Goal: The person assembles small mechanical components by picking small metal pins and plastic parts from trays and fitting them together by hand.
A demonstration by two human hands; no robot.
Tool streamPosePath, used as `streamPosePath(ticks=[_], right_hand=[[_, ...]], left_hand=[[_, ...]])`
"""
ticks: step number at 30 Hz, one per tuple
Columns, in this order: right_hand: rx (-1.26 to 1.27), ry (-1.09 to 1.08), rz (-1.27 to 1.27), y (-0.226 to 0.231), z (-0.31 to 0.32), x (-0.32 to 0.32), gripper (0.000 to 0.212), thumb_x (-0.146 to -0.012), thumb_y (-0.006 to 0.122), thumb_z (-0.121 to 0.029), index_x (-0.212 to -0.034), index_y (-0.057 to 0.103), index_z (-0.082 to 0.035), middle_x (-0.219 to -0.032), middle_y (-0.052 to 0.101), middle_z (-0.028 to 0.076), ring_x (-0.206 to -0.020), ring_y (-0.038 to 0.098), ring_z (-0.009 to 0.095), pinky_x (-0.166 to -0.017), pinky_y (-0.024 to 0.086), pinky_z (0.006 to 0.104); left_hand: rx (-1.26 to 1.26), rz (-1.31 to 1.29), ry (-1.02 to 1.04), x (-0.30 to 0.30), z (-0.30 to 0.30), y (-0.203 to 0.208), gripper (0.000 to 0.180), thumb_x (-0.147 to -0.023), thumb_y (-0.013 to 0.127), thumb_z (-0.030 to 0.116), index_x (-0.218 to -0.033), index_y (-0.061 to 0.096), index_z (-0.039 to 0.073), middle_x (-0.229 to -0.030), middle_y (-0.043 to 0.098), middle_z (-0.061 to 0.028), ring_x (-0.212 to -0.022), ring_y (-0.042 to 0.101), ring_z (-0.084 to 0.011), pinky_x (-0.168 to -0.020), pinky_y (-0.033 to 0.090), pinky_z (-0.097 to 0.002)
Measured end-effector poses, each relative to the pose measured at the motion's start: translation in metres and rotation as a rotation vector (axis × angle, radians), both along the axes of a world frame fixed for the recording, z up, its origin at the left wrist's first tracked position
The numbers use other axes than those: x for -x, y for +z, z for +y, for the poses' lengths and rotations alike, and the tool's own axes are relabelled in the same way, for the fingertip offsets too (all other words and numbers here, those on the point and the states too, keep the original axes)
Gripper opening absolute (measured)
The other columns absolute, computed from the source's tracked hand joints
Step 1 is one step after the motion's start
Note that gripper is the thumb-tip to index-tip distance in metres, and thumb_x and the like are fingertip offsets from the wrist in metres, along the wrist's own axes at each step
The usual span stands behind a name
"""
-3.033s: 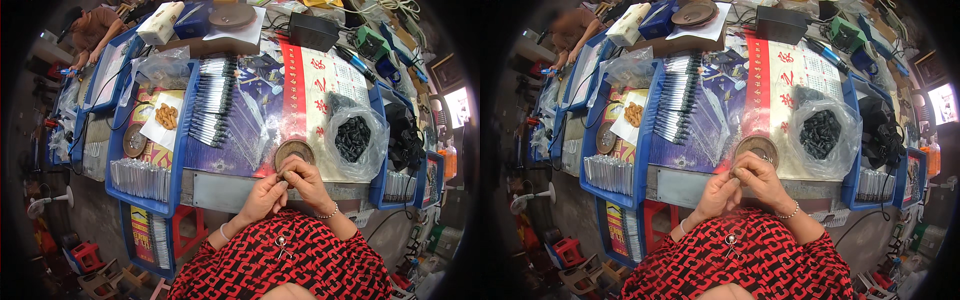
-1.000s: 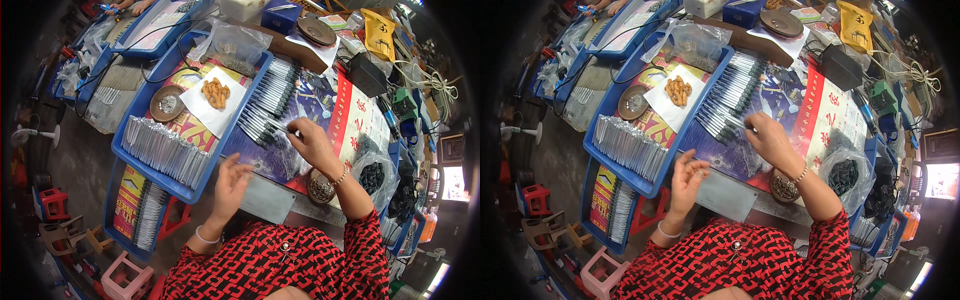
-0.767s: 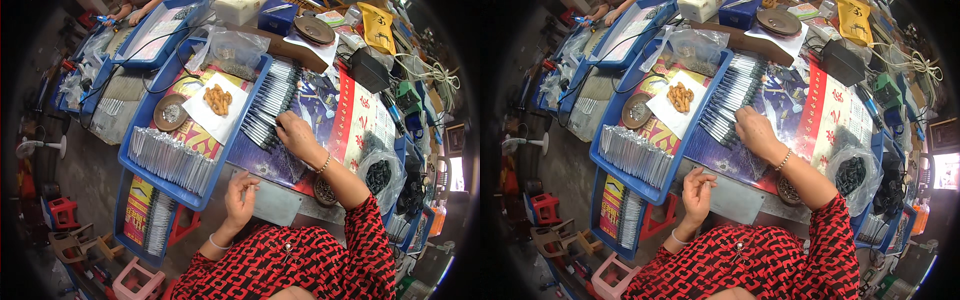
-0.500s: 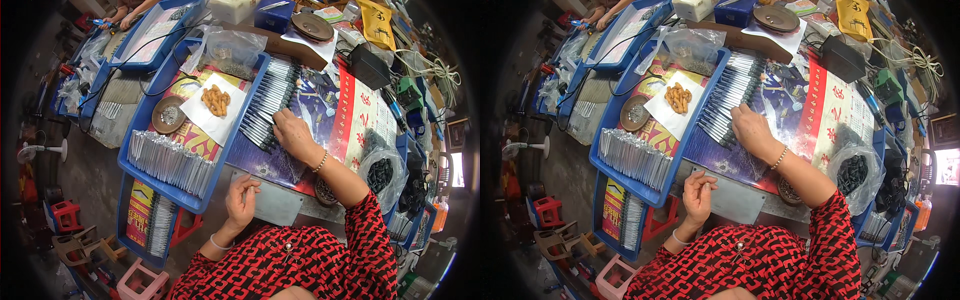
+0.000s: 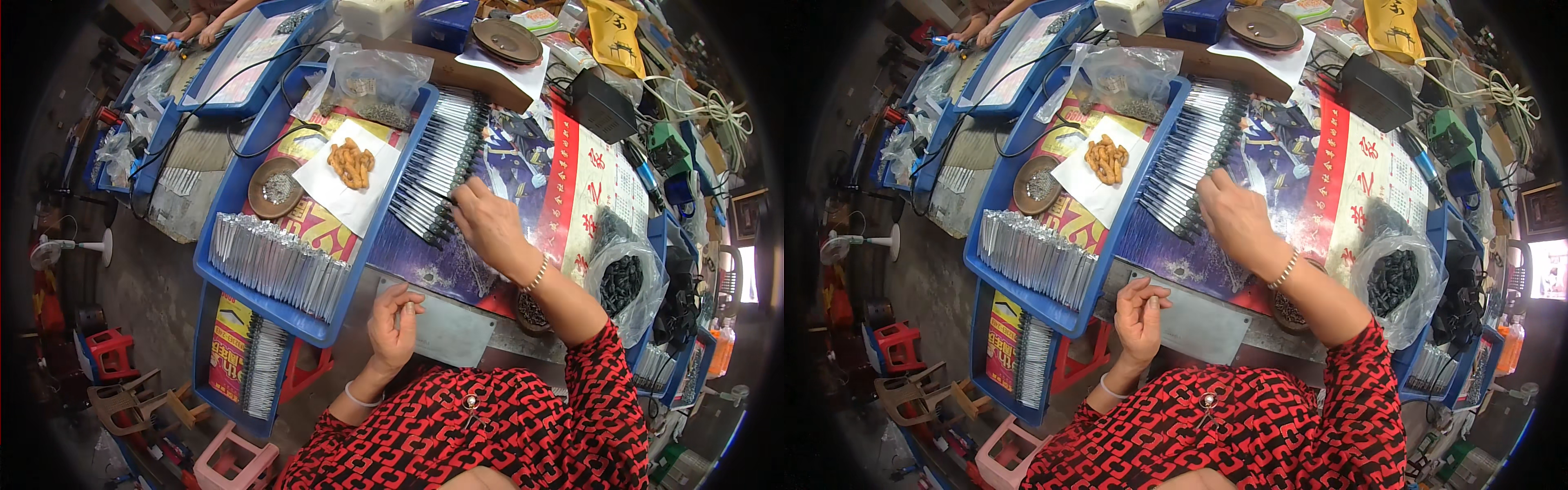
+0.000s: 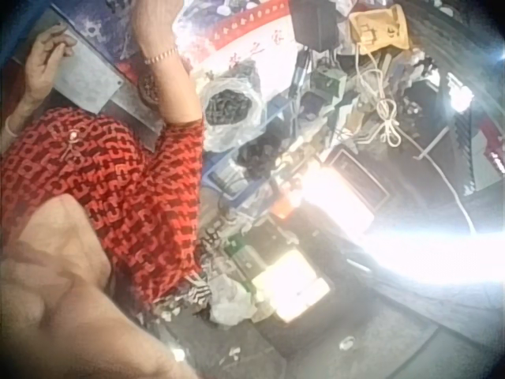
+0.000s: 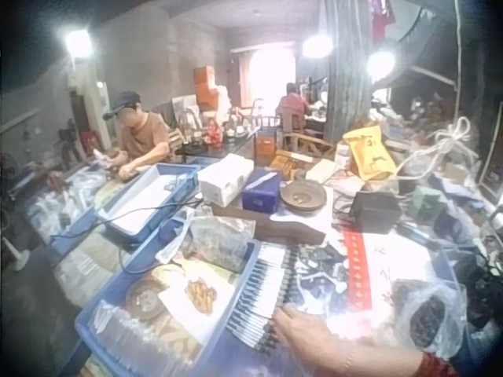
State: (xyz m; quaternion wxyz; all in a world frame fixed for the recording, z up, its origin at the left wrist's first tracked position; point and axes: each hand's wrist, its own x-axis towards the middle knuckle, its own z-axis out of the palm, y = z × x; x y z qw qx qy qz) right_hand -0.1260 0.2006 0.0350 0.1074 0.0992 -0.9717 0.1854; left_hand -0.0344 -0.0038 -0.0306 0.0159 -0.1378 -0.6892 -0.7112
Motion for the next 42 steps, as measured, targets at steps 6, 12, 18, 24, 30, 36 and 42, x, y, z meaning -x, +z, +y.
streamPosePath(ticks=[6, 12, 18, 24, 30, 36, 42], right_hand=[[0.181, 0.029, -0.159, 0.027, 0.009, -0.065, 0.015, -0.079, 0.06, -0.012, -0.081, 0.048, -0.003, -0.075, 0.051, 0.012, -0.064, 0.055, 0.029, -0.054, 0.043, 0.0375], [0.986, -0.028, -0.672, 0.021, 0.012, -0.12, 0.018, -0.086, 0.061, -0.018, -0.085, 0.05, -0.003, -0.063, 0.047, 0.0, -0.053, 0.045, 0.007, -0.047, 0.037, 0.0232], [2.065, -0.181, -0.878, 0.011, 0.001, -0.128, 0.016, -0.09, 0.055, -0.021, -0.09, 0.052, -0.005, -0.071, 0.049, 0.0, -0.049, 0.039, 0.005, -0.043, 0.032, 0.0184], [2.241, -0.137, -0.87, 0.001, 0.008, -0.141, 0.018, -0.09, 0.055, -0.023, -0.091, 0.052, -0.005, -0.069, 0.047, 0.0, -0.047, 0.036, 0.004, -0.04, 0.028, 0.017], [2.289, -0.17, -0.879, -0.001, 0.012, -0.15, 0.017, -0.091, 0.054, -0.022, -0.089, 0.053, -0.005, -0.066, 0.046, -0.002, -0.044, 0.033, 0.003, -0.039, 0.026, 0.0166], [2.345, -0.143, -0.869, -0.003, 0.014, -0.157, 0.015, -0.091, 0.054, -0.021, -0.089, 0.054, -0.006, -0.064, 0.045, -0.003, -0.043, 0.032, 0.002, -0.038, 0.025, 0.0164], [2.35, -0.118, -0.801, -0.004, 0.014, -0.162, 0.016, -0.09, 0.054, -0.021, -0.093, 0.056, -0.005, -0.063, 0.045, -0.003, -0.043, 0.032, 0.002, -0.038, 0.025, 0.0166]], left_hand=[[0.057, 0.003, -0.006, -0.003, -0.006, 0.002, 0.028, -0.09, 0.045, 0.001, -0.117, 0.041, -0.003, -0.093, 0.06, -0.013, -0.073, 0.058, -0.0126, -0.069, 0.05, -0.0254], [-0.049, -0.065, -0.224, -0.005, 0.014, 0.033, 0.027, -0.089, 0.046, 0.001, -0.116, 0.043, -0.002, -0.096, 0.059, -0.0119, -0.078, 0.057, -0.0118, -0.072, 0.048, -0.0242], [-0.243, -0.413, -0.47, -0.007, 0.044, 0.056, 0.027, -0.089, 0.051, 0.003, -0.115, 0.045, -0.001, -0.088, 0.054, -0.0027, -0.074, 0.051, -0.0056, -0.064, 0.043, -0.0181], [-0.271, -0.468, -0.496, -0.009, 0.057, 0.062, 0.027, -0.089, 0.052, 0.004, -0.115, 0.045, -0.001, -0.087, 0.052, -0.0004, -0.071, 0.048, -0.0037, -0.062, 0.04, -0.0168], [-0.253, -0.457, -0.485, -0.015, 0.066, 0.064, 0.026, -0.088, 0.052, 0.002, -0.113, 0.046, -0.001, -0.085, 0.051, 0.0, -0.07, 0.047, -0.003, -0.061, 0.04, -0.0164], [-0.278, -0.47, -0.492, -0.019, 0.074, 0.072, 0.026, -0.087, 0.052, 0.001, -0.113, 0.046, -0.001, -0.087, 0.051, -0.0004, -0.07, 0.047, -0.0031, -0.061, 0.039, -0.016], [-0.292, -0.479, -0.454, -0.021, 0.081, 0.079, 0.024, -0.088, 0.052, 0.001, -0.111, 0.048, -0.001, -0.09, 0.052, -0.0016, -0.068, 0.047, -0.0034, -0.059, 0.039, -0.0165]])
